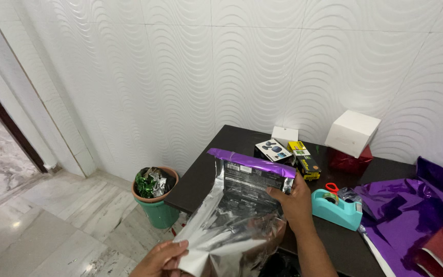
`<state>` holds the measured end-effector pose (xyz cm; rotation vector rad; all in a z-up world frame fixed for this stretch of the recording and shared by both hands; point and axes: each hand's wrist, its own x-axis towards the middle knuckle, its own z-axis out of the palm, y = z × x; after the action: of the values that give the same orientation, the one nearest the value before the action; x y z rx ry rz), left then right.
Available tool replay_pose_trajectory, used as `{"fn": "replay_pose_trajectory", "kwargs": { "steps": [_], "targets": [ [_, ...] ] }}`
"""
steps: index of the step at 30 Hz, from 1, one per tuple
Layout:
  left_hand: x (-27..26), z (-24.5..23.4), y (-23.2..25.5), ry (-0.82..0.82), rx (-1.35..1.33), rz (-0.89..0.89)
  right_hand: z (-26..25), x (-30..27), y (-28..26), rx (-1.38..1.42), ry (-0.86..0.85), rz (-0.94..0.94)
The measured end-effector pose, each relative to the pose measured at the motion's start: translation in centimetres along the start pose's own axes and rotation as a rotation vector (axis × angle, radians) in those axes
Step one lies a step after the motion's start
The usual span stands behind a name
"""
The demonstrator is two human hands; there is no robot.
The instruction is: The person wraps a small rectangular box with purple metallic wrapping paper. They fold the paper around the box, secure it with clear tape from a dispenser, and trim excess paper with scissors. The wrapped gift is placed on the table.
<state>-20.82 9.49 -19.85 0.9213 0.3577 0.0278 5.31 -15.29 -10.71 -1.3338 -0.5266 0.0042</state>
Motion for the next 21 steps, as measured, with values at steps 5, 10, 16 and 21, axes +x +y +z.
{"fn": "replay_pose_trajectory", "kwargs": {
  "steps": [5,10,16,21],
  "targets": [
    [-2.8,9.4,8.0,-0.153,-0.141,0.249,-0.3,0.0,0.4,-0.100,-0.017,-0.021],
    [-0.4,16.1,15.1,-0.142,-0.144,0.384,-0.3,0.1,0.4,-0.119,-0.055,-0.024],
    [4.8,20.7,19.8,-0.121,-0.188,0.404,0.1,0.1,0.9,-0.122,-0.070,0.094],
    [10.0,22.7,20.8,-0.032,-0.133,0.410,0.2,-0.1,0.6,-0.348,-0.043,0.060]
  ]
}}
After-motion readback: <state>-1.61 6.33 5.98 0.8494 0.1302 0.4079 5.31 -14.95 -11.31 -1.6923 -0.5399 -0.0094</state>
